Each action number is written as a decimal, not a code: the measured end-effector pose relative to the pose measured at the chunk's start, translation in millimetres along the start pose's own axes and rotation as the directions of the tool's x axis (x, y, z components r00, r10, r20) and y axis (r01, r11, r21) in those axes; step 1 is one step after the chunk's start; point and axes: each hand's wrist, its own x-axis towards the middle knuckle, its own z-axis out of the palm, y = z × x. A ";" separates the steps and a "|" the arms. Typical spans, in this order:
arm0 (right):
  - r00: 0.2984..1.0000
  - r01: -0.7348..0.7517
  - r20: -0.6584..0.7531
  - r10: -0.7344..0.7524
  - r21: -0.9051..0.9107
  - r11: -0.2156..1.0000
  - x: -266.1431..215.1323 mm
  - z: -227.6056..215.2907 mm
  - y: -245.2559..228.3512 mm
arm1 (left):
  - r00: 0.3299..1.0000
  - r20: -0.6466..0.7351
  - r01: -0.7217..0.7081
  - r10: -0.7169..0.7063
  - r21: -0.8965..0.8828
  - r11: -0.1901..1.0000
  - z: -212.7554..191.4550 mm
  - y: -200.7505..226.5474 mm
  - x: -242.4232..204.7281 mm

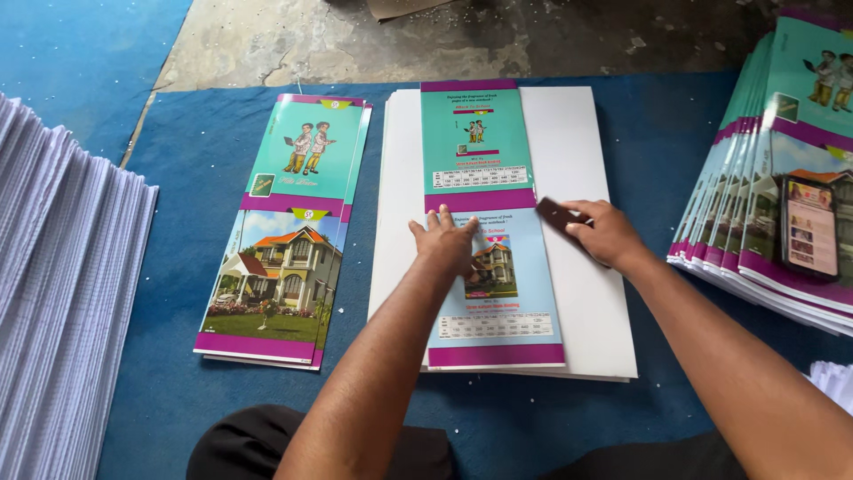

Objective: The person folds a printed cover sheet over a stack of white paper, presses the fold with a wooden tool, and places the finished booklet aside. The person repeats this process for multiple booklets.

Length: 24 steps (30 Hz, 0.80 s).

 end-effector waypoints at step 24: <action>0.955 -0.243 -0.251 0.160 -0.347 0.906 -77.0 -13.9 2.8 | 0.980 -0.176 0.032 -0.089 -0.301 0.953 37.2 106.8 -57.1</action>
